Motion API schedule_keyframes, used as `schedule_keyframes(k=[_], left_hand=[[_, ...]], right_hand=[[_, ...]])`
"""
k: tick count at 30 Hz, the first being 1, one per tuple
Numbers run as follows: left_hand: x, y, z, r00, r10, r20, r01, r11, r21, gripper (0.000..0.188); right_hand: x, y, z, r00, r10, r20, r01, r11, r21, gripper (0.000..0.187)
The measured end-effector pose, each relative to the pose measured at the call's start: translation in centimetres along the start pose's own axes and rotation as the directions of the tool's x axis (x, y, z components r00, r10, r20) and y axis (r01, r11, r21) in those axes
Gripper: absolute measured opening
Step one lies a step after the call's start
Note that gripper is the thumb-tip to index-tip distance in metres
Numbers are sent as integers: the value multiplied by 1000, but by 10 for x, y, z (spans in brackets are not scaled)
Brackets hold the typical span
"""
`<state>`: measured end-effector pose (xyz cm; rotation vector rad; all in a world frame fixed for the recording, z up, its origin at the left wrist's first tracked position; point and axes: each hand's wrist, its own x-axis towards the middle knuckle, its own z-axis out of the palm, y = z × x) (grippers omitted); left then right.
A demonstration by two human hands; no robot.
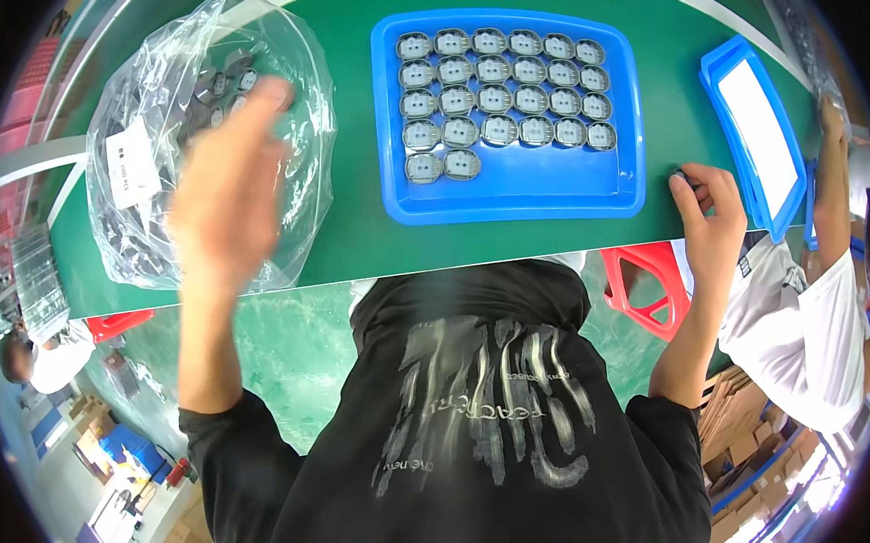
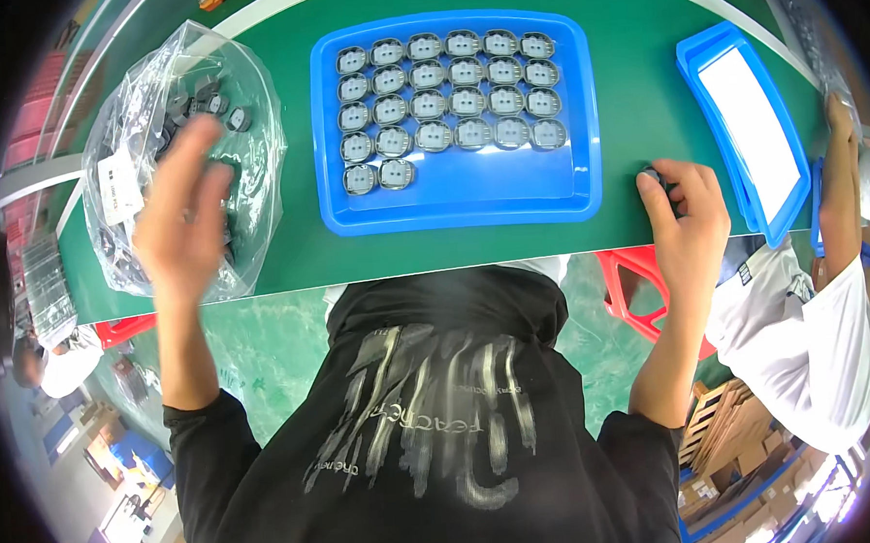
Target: Sorting and arranging small circular electronic components into various plastic trays at a factory workbench.
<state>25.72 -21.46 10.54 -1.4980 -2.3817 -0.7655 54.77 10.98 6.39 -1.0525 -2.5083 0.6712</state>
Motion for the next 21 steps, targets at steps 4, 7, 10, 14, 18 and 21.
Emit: schedule_keyframes(k=[4, 7, 10, 14, 18, 21], left_hand=[[-26, 4, 42, 990, 102, 94, -98, 994, -39, 41], [-39, 8, 41, 982, 34, 187, -59, 990, 129, 45], [-47, 15, 29, 962, -65, 266, 5, 976, 218, 43], [-49, 9, 29, 933, -210, 294, 198, 978, 70, 43], [-49, -2, 32, 975, -165, 147, 176, 982, -62, 41], [-48, -6, 29, 990, -116, 79, 114, 993, 39, 38]], right_hand=[[-3, 1, 2, 989, -148, 10, 147, 987, 58, 16], [-11, 15, 3, 988, -151, -24, 153, 978, 143, 17], [-16, 11, 3, 970, -244, -1, 243, 969, 42, 18], [-16, 11, 7, 968, -245, -49, 245, 969, 7, 17], [-15, 5, 8, 972, -228, -58, 228, 974, 4, 17], [-16, 6, 10, 960, -279, -33, 278, 960, -29, 18]])
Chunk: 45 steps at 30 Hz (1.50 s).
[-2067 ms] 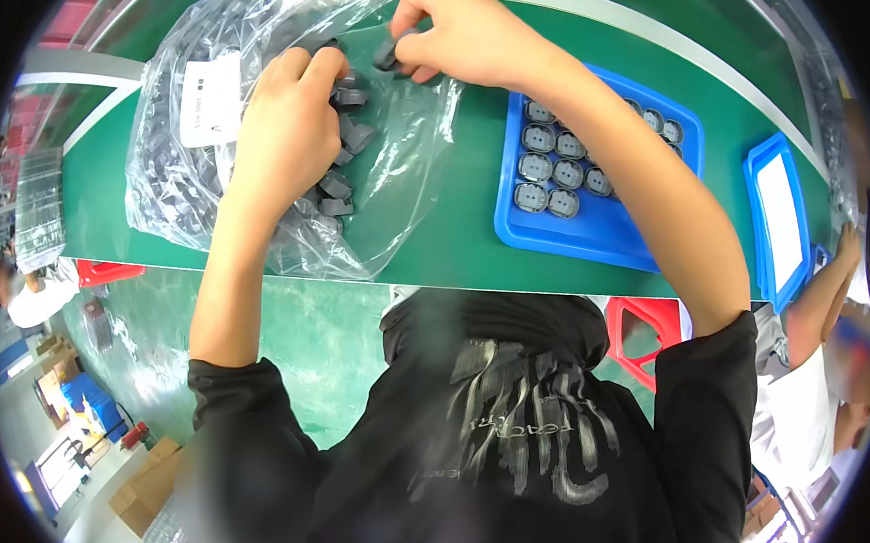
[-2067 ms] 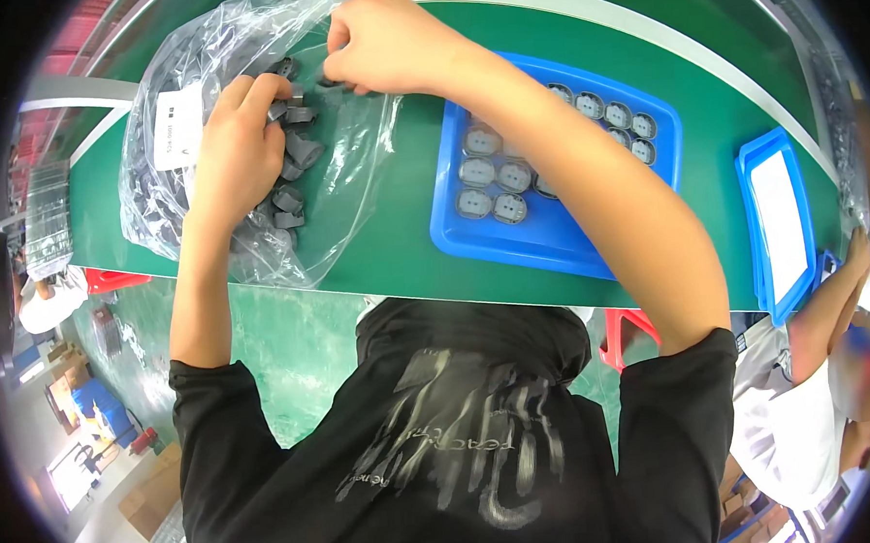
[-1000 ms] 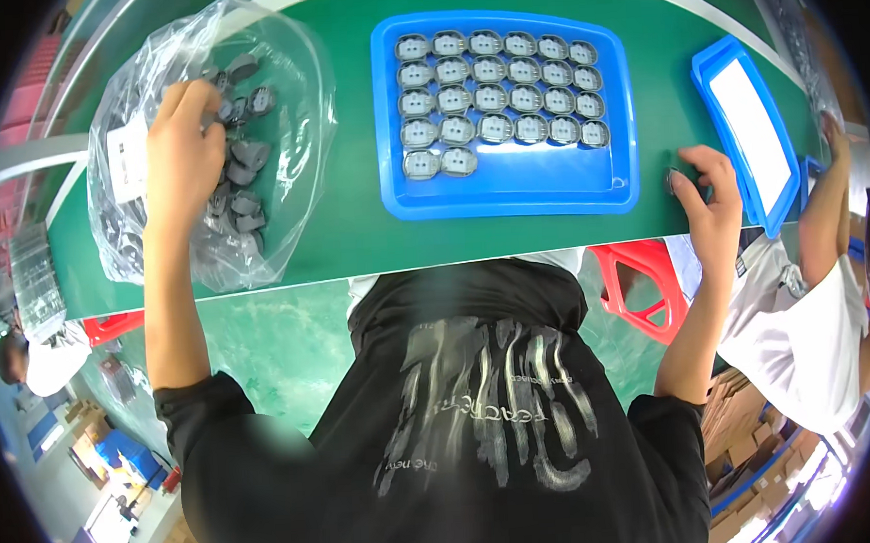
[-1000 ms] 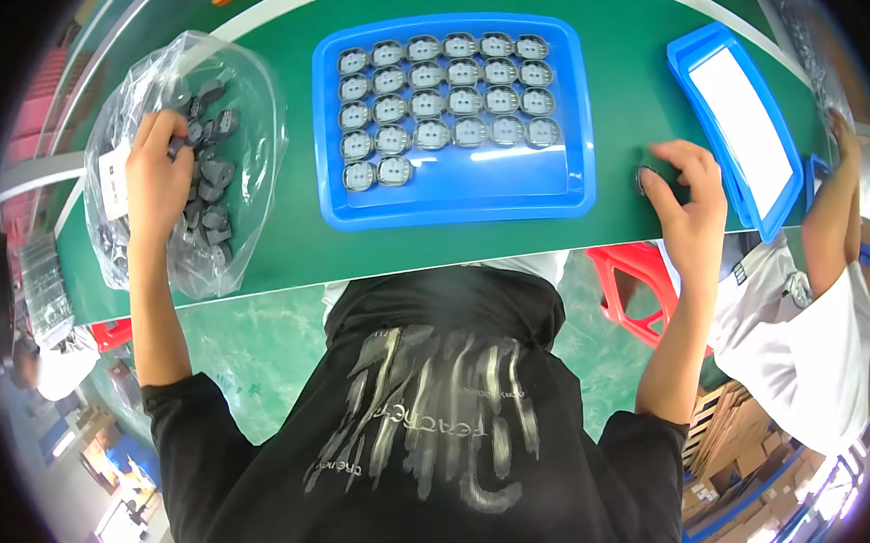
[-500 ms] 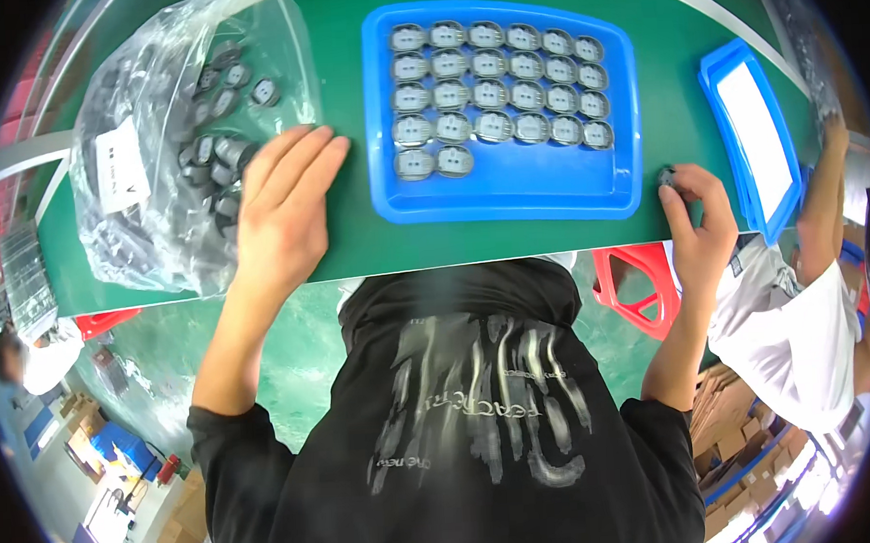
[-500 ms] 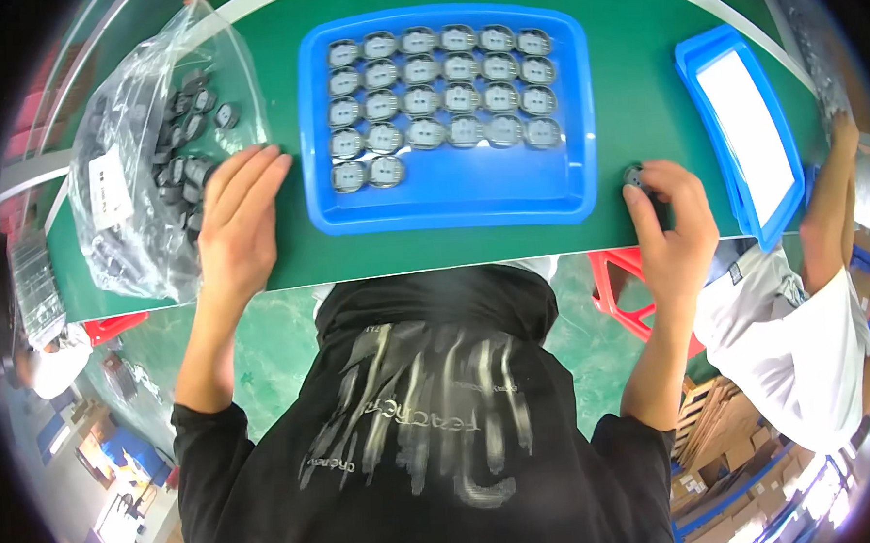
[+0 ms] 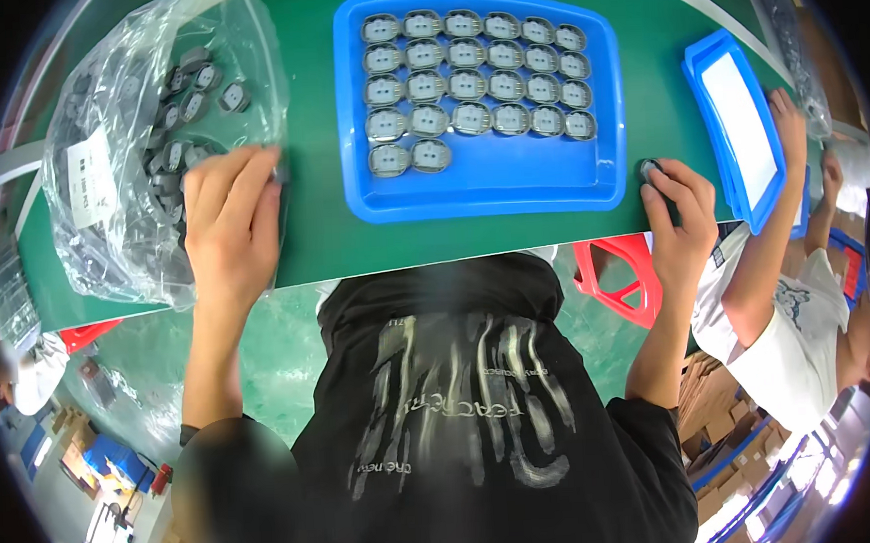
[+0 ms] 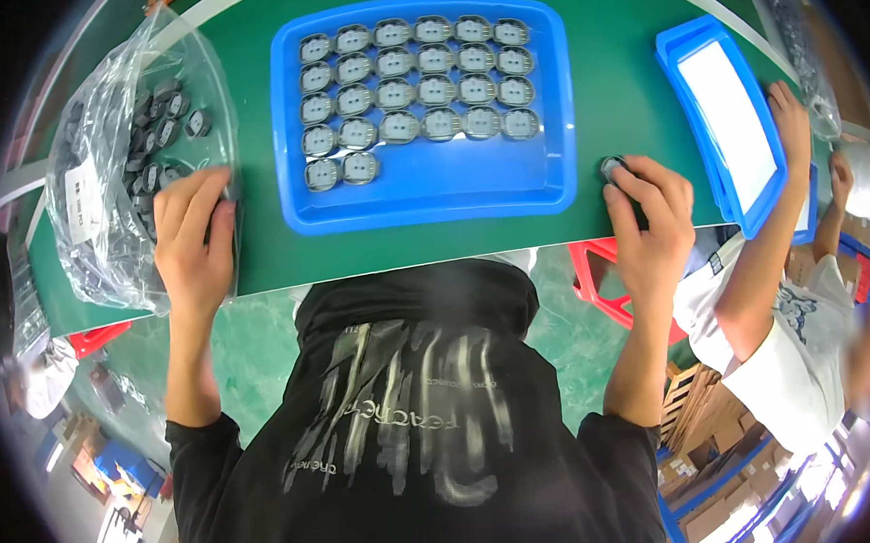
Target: Sorting and arranging small circular electronic components into various plastic trays at a factory workbench.
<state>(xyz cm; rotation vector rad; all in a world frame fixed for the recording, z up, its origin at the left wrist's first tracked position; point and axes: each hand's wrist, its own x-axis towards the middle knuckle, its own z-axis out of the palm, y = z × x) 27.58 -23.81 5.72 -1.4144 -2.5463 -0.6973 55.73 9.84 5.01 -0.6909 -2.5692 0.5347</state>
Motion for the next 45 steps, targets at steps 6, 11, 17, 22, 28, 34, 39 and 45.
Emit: schedule_keyframes(k=[6, 11, 17, 22, 28, 34, 39, 45], left_hand=[[8, -2, 1, 999, -45, 30, 38, 980, 194, 36], [3, -3, -16, 1000, 28, -7, -28, 996, -79, 31], [13, -7, -11, 996, 85, 4, -85, 996, -27, 25], [25, 0, -9, 987, 148, -54, -153, 984, -89, 21], [61, 81, 15, 899, 414, -142, -437, 824, -362, 14], [69, 101, 51, 904, 425, 40, -382, 849, -364, 10], [73, 96, 49, 919, 381, 100, -331, 885, -328, 9], [75, 87, 32, 931, 338, 141, -271, 895, -355, 12]], right_hand=[[-7, 12, 1, 999, 38, -4, -39, 997, -60, 18], [-12, 16, 6, 999, 4, -35, -5, 1000, -14, 19], [-5, 9, 8, 968, 195, -160, -140, 942, 304, 14], [34, -54, -5, 975, -203, -94, 223, 917, 330, 19], [63, -84, 12, 839, -449, 307, 342, 874, 344, 15], [70, -79, 28, 793, -453, 409, 362, 889, 281, 8], [73, -81, 33, 778, -462, 425, 389, 886, 252, 7], [75, -93, 33, 775, -459, 435, 402, 888, 222, 12]])
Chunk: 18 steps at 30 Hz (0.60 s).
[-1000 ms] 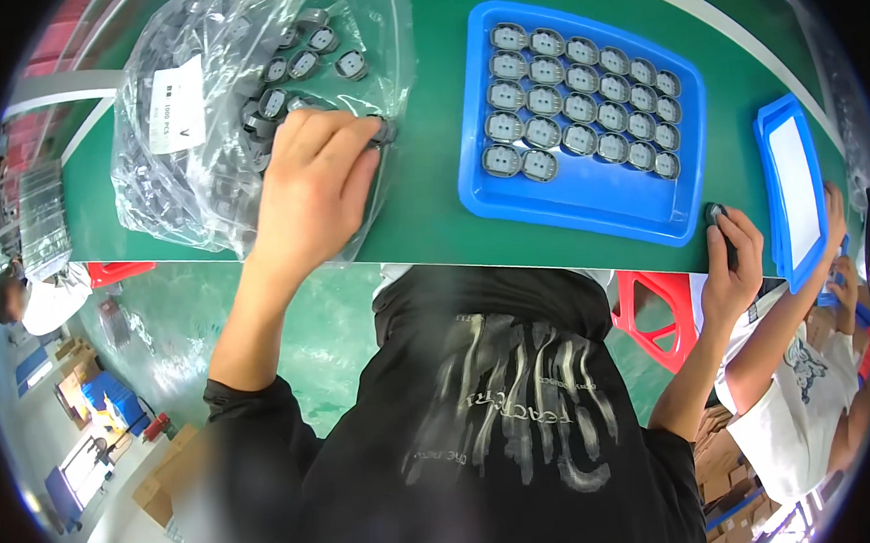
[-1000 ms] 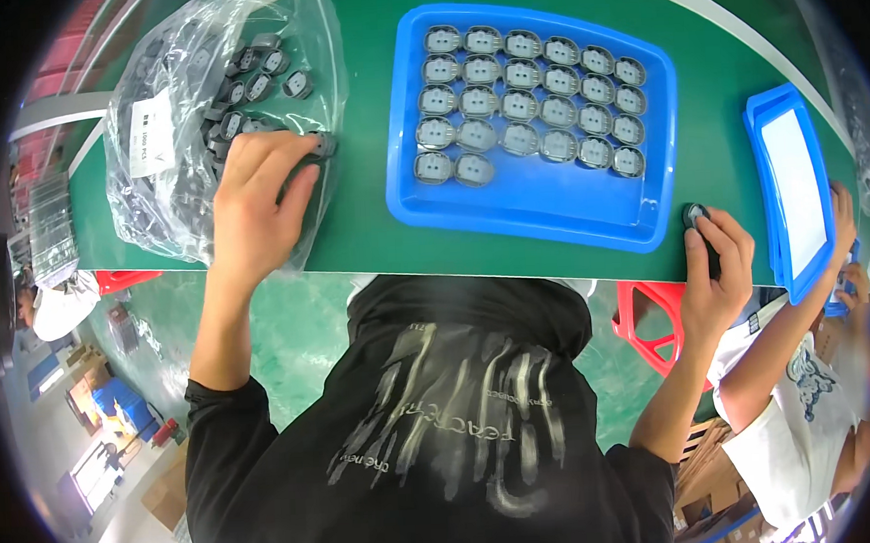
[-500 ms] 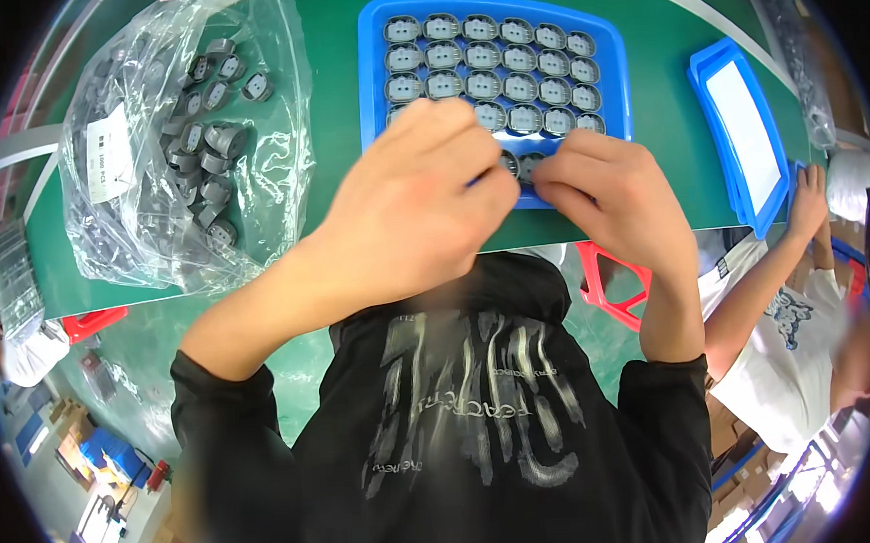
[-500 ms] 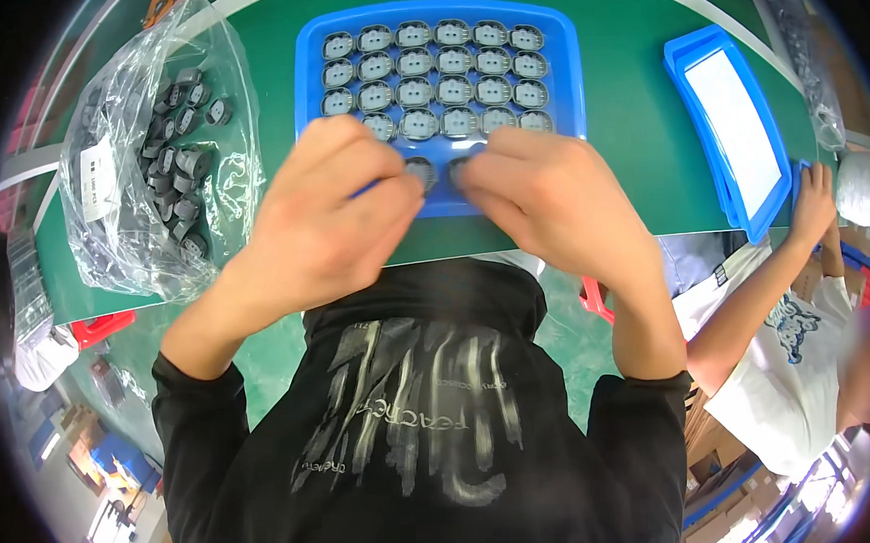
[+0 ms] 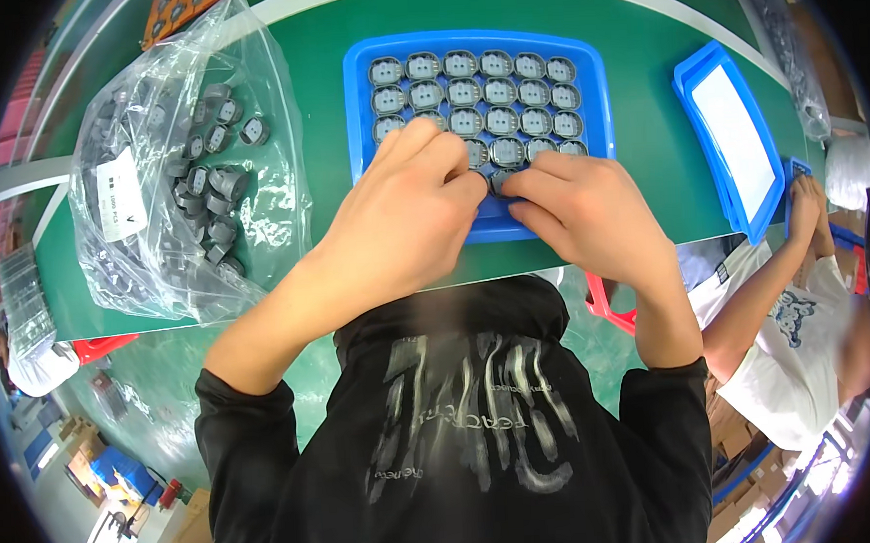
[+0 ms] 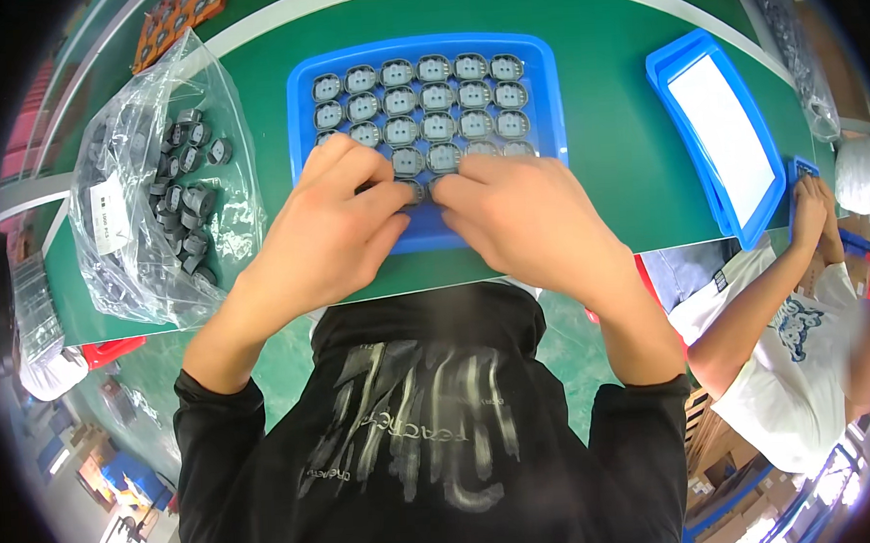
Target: Sorting and arranging small circular electronic components into various plastic trays at a factory workbench.
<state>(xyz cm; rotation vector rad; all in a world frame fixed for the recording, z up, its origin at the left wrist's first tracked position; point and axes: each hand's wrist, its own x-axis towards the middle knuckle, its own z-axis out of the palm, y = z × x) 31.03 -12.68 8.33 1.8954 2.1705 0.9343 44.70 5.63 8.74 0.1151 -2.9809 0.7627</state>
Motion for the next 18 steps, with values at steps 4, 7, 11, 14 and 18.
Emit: schedule_keyframes(k=[4, 7, 11, 14, 18], left_hand=[[-16, -13, -43, 989, -118, -87, 120, 993, 18, 18], [-38, -40, -81, 917, -330, -223, 365, 921, 138, 14], [-65, -71, -114, 886, -389, -253, 454, 840, 296, 16], [-59, -84, -113, 929, -331, -165, 368, 788, 493, 17], [-60, -105, -103, 912, -395, -109, 383, 725, 573, 10]], right_hand=[[2, -8, -19, 993, 29, -118, -16, 994, 112, 21], [23, -14, -22, 978, 3, -211, 28, 989, 146, 25], [105, -47, -1, 935, -332, -122, 344, 934, 95, 22], [171, -72, 32, 960, -269, 76, 266, 963, 38, 21], [212, -80, 80, 988, -105, 109, 117, 987, -106, 21]])
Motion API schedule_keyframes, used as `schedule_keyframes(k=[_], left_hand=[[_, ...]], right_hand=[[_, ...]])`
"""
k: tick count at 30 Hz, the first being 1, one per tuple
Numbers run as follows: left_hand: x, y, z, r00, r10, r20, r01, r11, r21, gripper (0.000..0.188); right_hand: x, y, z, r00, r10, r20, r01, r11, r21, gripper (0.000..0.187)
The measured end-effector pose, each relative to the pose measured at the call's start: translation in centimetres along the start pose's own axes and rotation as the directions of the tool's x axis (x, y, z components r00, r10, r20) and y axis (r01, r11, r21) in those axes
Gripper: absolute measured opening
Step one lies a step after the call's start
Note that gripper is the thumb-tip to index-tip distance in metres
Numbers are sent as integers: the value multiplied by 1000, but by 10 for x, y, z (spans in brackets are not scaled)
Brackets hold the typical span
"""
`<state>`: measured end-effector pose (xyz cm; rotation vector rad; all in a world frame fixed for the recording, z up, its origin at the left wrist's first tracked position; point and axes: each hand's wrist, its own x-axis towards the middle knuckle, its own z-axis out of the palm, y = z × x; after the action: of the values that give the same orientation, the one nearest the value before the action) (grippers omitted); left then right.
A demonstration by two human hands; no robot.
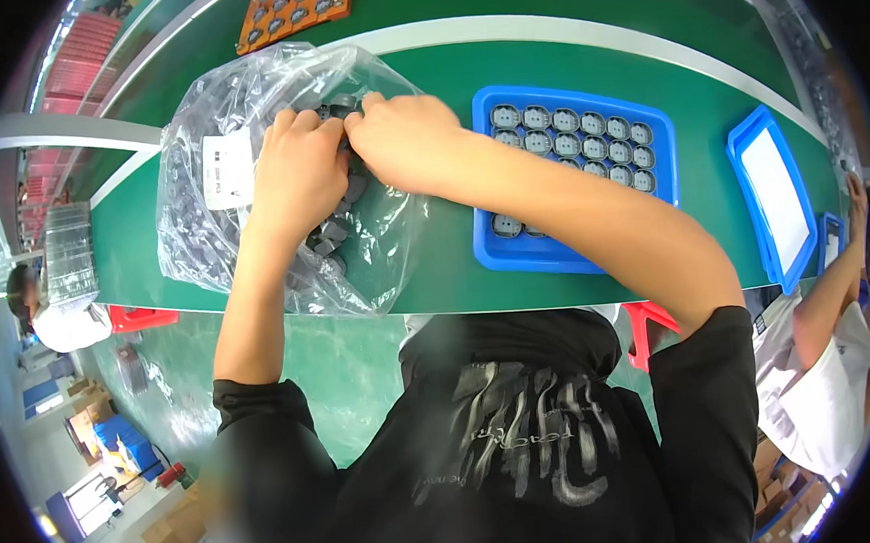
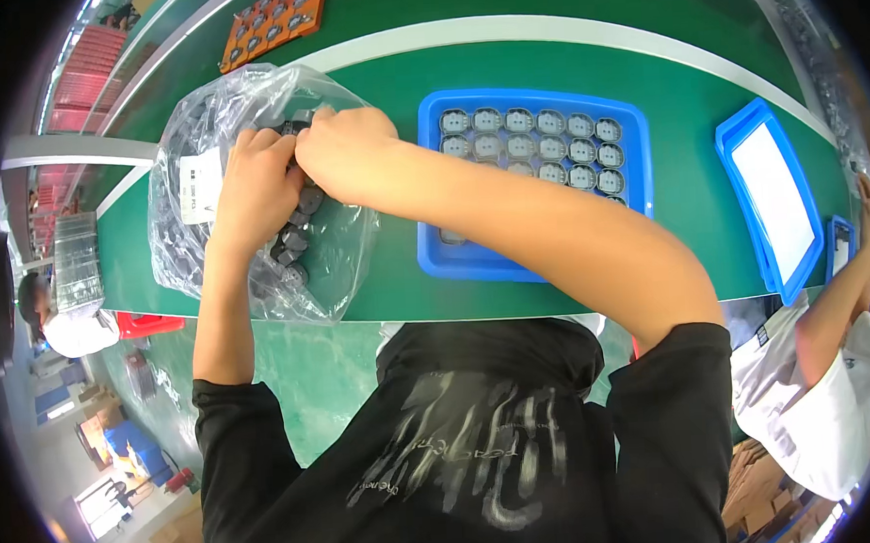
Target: Sorting and arranging small circular electronic components into various plastic trays at a factory workbench.
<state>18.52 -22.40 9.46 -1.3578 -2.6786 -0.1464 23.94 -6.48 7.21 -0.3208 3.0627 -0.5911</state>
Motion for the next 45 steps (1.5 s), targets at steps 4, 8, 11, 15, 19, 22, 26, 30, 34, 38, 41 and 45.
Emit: schedule_keyframes(k=[4, 8, 11, 15, 19, 22, 26, 30, 34, 38, 41, 45], left_hand=[[2, -2, 8, 1000, 12, -22, -11, 1000, 12, 11], [-4, -6, 2, 1000, -7, -30, 8, 999, 39, 9], [2, 0, 1, 995, 15, -95, -23, 996, -85, 9], [-2, 54, -17, 995, 3, -100, -34, 950, -310, 10], [-6, 84, 3, 995, -72, 75, 98, 894, -438, 12], [-19, 84, 22, 997, 45, -65, -60, 965, -255, 21], [-34, 83, 4, 993, 117, 31, -103, 948, -301, 31], [-33, 77, 19, 980, 159, -117, -186, 946, -267, 26], [-20, 98, 4, 907, 243, -343, -355, 880, -316, 23], [-4, 177, -12, 828, 404, -389, -553, 703, -448, 24], [9, 213, 13, 816, 413, -404, -575, 653, -494, 16], [21, 225, 36, 849, 439, -294, -523, 617, -588, 11]], right_hand=[[-32, 27, -17, 974, -100, -203, 148, 959, 240, 21], [-125, 60, -86, 915, 23, -402, 184, 865, 468, 23], [-219, 105, -97, 853, 342, -395, -82, 834, 545, 21], [-317, 128, -75, 695, 609, -382, -366, 757, 541, 21], [-355, 114, -43, 638, 644, -423, -512, 765, 391, 21], [-357, 109, -32, 635, 589, -500, -514, 805, 295, 23], [-359, 113, -27, 626, 548, -555, -516, 825, 233, 21], [-355, 114, -25, 582, 584, -566, -468, 810, 354, 16], [-351, 100, -43, 632, 547, -549, -258, 816, 516, 16], [-315, 90, -64, 864, 225, -450, -103, 955, 280, 21], [-297, 95, -64, 916, 163, -366, -97, 976, 193, 19], [-289, 104, -51, 919, 140, -368, -65, 976, 208, 10]])
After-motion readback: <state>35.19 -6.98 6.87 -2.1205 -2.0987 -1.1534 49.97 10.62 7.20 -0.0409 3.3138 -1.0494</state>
